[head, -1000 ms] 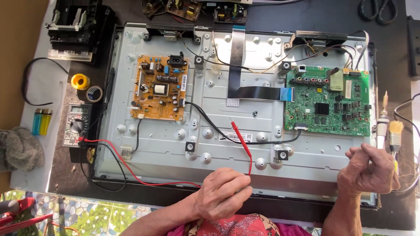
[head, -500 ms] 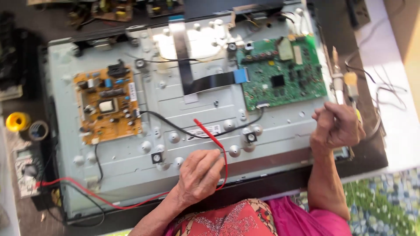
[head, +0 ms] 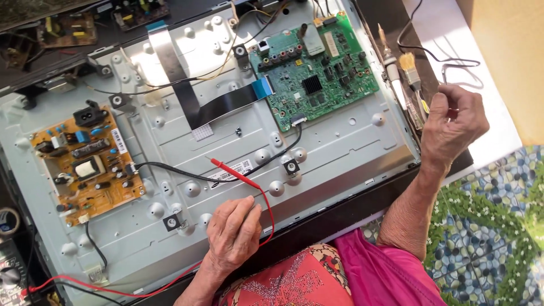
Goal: Repairing a television by testing circuits with a multimeter and soldering components on the main board.
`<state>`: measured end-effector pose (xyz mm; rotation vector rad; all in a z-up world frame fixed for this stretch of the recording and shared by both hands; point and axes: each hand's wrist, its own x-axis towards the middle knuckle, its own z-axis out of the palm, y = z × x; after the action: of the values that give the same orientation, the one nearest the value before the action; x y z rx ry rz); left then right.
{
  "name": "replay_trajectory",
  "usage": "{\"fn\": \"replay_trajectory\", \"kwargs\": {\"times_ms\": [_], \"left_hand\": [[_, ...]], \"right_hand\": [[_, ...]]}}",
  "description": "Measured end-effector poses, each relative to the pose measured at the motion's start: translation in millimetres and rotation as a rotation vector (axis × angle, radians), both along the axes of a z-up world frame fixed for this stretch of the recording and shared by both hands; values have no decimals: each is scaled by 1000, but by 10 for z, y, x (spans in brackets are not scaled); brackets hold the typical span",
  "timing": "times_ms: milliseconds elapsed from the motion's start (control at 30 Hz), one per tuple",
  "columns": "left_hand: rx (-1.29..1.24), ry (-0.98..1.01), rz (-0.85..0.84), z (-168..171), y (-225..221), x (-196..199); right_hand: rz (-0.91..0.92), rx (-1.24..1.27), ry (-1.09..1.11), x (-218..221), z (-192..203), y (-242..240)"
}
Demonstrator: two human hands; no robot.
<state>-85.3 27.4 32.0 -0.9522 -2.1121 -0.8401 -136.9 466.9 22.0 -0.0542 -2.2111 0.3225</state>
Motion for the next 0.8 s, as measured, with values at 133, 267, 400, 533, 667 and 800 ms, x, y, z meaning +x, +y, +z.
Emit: {"fn": "replay_trajectory", "kwargs": {"times_ms": [133,267,400,533,667,800], "left_hand": [[-13,7,6,-55,-19,32],[-14,19,9,-86,-38,46],[-33,11,6,-91,-51,58],[-46,12,32,-103,-43,67],[-49,-3,9,-93,-46,51],[-35,0,16,-75,-28,45]], "right_hand": [[-287,74,-260,46,-307,266],[-374,80,-334,-33,-540,398],[-392,6,-464,-51,-567,317],[-302,-82,-434,-53,-448,201],[-295,-57,-447,-24,-398,159],[-333,-142,-544,3,-342,136]]}}
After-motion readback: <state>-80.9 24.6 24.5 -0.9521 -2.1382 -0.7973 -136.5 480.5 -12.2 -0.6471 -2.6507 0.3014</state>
